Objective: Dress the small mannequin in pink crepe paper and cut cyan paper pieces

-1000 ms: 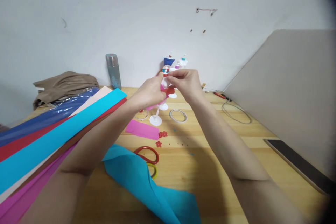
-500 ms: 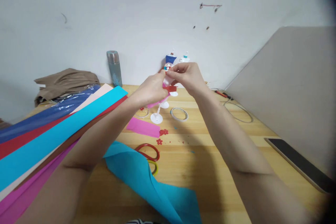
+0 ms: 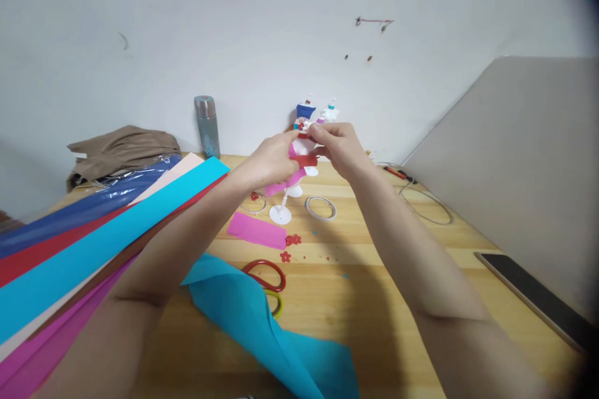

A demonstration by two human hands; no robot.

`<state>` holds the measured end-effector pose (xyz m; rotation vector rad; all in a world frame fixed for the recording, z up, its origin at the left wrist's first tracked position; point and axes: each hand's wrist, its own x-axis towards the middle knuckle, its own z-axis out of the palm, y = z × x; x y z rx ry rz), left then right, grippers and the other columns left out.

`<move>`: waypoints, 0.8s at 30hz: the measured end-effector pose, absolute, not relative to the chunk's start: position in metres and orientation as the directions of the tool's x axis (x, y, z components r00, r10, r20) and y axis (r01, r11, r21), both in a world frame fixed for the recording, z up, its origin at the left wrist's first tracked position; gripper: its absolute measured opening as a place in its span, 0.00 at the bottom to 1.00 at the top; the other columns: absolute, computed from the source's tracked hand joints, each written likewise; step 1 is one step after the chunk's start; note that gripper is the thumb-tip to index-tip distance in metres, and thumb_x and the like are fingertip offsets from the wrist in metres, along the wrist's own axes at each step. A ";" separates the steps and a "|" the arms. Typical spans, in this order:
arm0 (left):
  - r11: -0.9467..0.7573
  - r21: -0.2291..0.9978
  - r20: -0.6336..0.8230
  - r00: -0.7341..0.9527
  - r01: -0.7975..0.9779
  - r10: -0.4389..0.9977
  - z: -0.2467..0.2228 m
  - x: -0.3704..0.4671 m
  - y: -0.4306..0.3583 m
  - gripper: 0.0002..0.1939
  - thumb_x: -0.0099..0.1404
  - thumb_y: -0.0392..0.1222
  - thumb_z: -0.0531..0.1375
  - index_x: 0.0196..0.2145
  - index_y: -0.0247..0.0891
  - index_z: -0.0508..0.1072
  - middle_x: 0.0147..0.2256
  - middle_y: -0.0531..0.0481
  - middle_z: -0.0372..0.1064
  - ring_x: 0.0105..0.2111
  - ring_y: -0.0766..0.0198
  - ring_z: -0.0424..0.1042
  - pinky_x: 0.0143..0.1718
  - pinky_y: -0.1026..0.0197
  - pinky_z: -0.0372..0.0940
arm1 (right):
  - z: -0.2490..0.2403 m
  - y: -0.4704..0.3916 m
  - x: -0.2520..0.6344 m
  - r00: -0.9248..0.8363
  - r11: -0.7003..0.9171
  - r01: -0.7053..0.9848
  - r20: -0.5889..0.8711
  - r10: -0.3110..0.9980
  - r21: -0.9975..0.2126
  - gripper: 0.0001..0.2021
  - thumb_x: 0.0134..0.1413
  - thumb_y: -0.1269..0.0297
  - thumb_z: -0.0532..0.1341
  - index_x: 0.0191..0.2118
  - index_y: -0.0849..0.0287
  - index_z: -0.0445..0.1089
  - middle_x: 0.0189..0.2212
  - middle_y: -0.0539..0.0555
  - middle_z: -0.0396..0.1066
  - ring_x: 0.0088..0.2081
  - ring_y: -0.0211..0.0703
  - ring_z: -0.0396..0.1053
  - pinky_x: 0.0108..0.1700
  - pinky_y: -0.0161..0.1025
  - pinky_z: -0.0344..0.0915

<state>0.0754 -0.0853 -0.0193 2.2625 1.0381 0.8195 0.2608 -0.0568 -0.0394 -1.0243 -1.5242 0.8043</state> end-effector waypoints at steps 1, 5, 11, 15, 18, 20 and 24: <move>-0.572 0.668 0.310 0.521 0.476 0.795 -0.020 0.075 -0.084 0.27 0.60 0.34 0.62 0.58 0.39 0.73 0.49 0.42 0.77 0.42 0.54 0.76 0.41 0.58 0.70 | -0.040 -0.056 0.261 -0.044 0.387 0.157 0.385 0.922 -0.909 0.21 0.49 0.42 0.71 0.27 0.58 0.75 0.27 0.55 0.73 0.31 0.42 0.71 0.30 0.38 0.69; -0.567 0.686 0.322 0.508 0.456 0.799 -0.022 0.076 -0.080 0.24 0.60 0.33 0.63 0.54 0.38 0.75 0.44 0.43 0.78 0.39 0.56 0.76 0.38 0.59 0.70 | -0.042 -0.054 0.262 -0.030 0.358 0.116 0.357 0.934 -0.927 0.23 0.50 0.39 0.70 0.28 0.57 0.75 0.30 0.58 0.74 0.33 0.45 0.72 0.29 0.40 0.69; -0.441 0.795 0.236 0.459 0.416 0.857 -0.020 0.077 -0.081 0.23 0.61 0.35 0.65 0.55 0.37 0.73 0.32 0.49 0.73 0.27 0.62 0.72 0.31 0.60 0.68 | -0.045 -0.056 0.261 -0.052 0.360 0.193 0.357 0.933 -0.913 0.23 0.50 0.41 0.69 0.24 0.57 0.72 0.24 0.53 0.71 0.28 0.40 0.68 0.29 0.38 0.66; -0.383 0.827 0.193 0.432 0.411 0.881 -0.016 0.077 -0.086 0.24 0.61 0.34 0.64 0.56 0.35 0.71 0.28 0.52 0.70 0.22 0.64 0.69 0.28 0.60 0.66 | -0.046 -0.056 0.260 -0.061 0.380 0.214 0.376 0.925 -0.900 0.20 0.48 0.45 0.70 0.24 0.57 0.72 0.25 0.52 0.71 0.29 0.41 0.67 0.31 0.38 0.65; -0.369 0.838 0.180 0.434 0.403 0.883 -0.016 0.076 -0.087 0.29 0.60 0.30 0.62 0.60 0.34 0.69 0.27 0.52 0.70 0.22 0.63 0.69 0.26 0.61 0.65 | -0.045 -0.057 0.258 -0.062 0.385 0.223 0.381 0.923 -0.896 0.18 0.46 0.47 0.70 0.24 0.57 0.72 0.24 0.51 0.70 0.29 0.40 0.66 0.30 0.37 0.63; -0.374 0.847 0.188 0.444 0.379 0.876 -0.016 0.075 -0.086 0.34 0.60 0.30 0.62 0.64 0.35 0.66 0.28 0.52 0.70 0.22 0.64 0.69 0.27 0.61 0.66 | -0.044 -0.058 0.257 -0.062 0.387 0.224 0.383 0.922 -0.894 0.18 0.46 0.47 0.70 0.25 0.57 0.72 0.24 0.51 0.69 0.29 0.39 0.65 0.30 0.37 0.62; -0.398 0.857 0.223 0.461 0.328 0.859 -0.012 0.071 -0.091 0.39 0.59 0.31 0.62 0.68 0.39 0.63 0.28 0.53 0.72 0.23 0.64 0.71 0.29 0.61 0.67 | -0.042 -0.061 0.255 -0.064 0.377 0.216 0.372 0.926 -0.901 0.18 0.46 0.47 0.70 0.27 0.58 0.73 0.23 0.50 0.68 0.26 0.38 0.63 0.28 0.36 0.61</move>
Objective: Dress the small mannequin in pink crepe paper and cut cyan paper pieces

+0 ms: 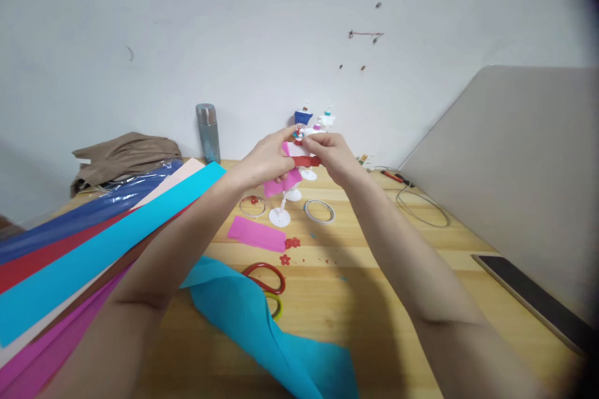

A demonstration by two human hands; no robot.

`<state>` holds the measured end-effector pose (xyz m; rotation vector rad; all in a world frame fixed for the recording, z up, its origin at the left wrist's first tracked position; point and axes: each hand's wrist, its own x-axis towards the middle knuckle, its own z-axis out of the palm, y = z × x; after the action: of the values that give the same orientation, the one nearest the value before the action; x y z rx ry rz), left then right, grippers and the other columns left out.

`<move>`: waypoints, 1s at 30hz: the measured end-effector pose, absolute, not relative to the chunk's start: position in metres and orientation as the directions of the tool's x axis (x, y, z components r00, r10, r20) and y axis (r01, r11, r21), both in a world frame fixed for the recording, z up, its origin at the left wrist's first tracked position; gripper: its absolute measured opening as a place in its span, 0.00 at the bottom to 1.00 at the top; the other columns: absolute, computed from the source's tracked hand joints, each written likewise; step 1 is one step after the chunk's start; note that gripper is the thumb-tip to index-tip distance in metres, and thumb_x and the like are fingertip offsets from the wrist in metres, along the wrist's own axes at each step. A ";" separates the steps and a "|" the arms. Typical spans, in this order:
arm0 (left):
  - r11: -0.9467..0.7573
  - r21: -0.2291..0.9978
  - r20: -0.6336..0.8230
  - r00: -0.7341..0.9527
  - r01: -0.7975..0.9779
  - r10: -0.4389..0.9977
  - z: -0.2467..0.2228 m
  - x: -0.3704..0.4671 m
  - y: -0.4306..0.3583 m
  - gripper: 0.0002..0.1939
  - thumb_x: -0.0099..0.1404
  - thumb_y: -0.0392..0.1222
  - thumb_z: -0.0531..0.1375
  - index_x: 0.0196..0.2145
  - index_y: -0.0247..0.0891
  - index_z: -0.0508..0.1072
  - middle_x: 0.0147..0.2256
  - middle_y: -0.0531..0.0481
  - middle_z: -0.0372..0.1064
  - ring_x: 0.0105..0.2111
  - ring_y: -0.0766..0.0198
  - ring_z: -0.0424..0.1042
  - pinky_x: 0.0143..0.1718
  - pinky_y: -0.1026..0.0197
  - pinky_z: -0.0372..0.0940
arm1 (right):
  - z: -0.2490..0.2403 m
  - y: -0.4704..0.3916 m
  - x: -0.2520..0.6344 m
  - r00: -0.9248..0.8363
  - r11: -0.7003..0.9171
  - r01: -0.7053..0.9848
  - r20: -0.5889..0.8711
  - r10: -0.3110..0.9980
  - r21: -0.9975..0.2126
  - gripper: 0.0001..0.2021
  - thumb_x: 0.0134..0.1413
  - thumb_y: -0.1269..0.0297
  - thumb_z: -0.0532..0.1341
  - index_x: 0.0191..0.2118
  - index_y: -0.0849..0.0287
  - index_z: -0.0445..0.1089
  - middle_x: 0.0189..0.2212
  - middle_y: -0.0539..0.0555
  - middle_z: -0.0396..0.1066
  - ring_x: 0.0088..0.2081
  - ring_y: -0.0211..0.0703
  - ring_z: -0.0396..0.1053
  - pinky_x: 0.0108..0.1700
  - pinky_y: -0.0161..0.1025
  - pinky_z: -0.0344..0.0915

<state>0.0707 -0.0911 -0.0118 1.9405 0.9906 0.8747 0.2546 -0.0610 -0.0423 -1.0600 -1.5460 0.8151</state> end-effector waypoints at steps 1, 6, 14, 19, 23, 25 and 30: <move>-0.399 0.858 0.223 0.463 0.324 0.858 -0.009 0.069 -0.094 0.39 0.59 0.30 0.62 0.67 0.39 0.64 0.27 0.54 0.71 0.24 0.64 0.71 0.29 0.62 0.67 | -0.042 -0.061 0.254 -0.071 0.368 0.210 0.361 0.930 -0.906 0.19 0.47 0.46 0.70 0.28 0.58 0.73 0.22 0.50 0.68 0.25 0.38 0.63 0.28 0.36 0.62; -0.376 0.864 0.184 0.484 0.336 0.856 0.002 0.054 -0.110 0.40 0.54 0.25 0.56 0.66 0.34 0.65 0.19 0.58 0.67 0.23 0.65 0.71 0.28 0.64 0.66 | -0.043 -0.062 0.260 -0.040 0.346 0.156 0.344 0.938 -0.925 0.23 0.49 0.40 0.69 0.30 0.58 0.74 0.27 0.53 0.72 0.29 0.39 0.69 0.29 0.36 0.67; -0.268 0.927 0.091 0.534 0.264 0.841 -0.012 0.046 -0.116 0.37 0.53 0.26 0.55 0.63 0.30 0.66 0.19 0.56 0.69 0.20 0.66 0.70 0.26 0.64 0.66 | -0.054 -0.098 0.266 0.114 0.450 0.167 0.470 0.875 -0.877 0.25 0.54 0.36 0.60 0.32 0.56 0.74 0.31 0.58 0.76 0.30 0.42 0.71 0.26 0.39 0.65; -0.268 0.911 0.042 0.576 0.313 0.816 -0.015 0.036 -0.120 0.15 0.56 0.29 0.57 0.42 0.33 0.75 0.19 0.54 0.69 0.22 0.67 0.70 0.27 0.65 0.64 | -0.058 -0.131 0.249 -0.002 0.462 0.281 0.480 0.877 -0.842 0.17 0.47 0.46 0.70 0.26 0.55 0.71 0.19 0.49 0.67 0.22 0.38 0.64 0.25 0.38 0.62; -0.281 0.856 -0.031 0.585 0.434 0.810 -0.022 0.013 -0.117 0.04 0.57 0.33 0.58 0.29 0.34 0.74 0.21 0.51 0.72 0.25 0.67 0.71 0.30 0.65 0.65 | -0.068 -0.140 0.247 -0.093 0.361 0.333 0.351 0.932 -0.871 0.18 0.48 0.47 0.70 0.24 0.55 0.69 0.18 0.48 0.66 0.20 0.37 0.62 0.25 0.38 0.61; -0.258 0.817 -0.083 0.548 0.515 0.832 -0.030 0.000 -0.111 0.04 0.57 0.33 0.58 0.27 0.35 0.73 0.22 0.50 0.73 0.26 0.65 0.72 0.31 0.65 0.66 | -0.078 -0.144 0.249 -0.151 0.320 0.351 0.284 0.947 -0.880 0.19 0.49 0.46 0.69 0.24 0.55 0.69 0.19 0.49 0.67 0.21 0.37 0.63 0.26 0.38 0.61; -0.169 0.763 -0.167 0.443 0.624 0.881 -0.066 -0.032 -0.079 0.05 0.57 0.34 0.60 0.23 0.37 0.70 0.21 0.50 0.72 0.24 0.64 0.72 0.31 0.62 0.66 | -0.109 -0.187 0.238 -0.435 0.287 0.467 0.065 0.898 -0.836 0.16 0.57 0.51 0.65 0.27 0.58 0.71 0.21 0.49 0.69 0.22 0.37 0.65 0.26 0.35 0.59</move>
<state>-0.0318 -0.0793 -0.0660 1.8895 1.2712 0.4023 0.2377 -0.1866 -0.1094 -1.2175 -2.0212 1.0435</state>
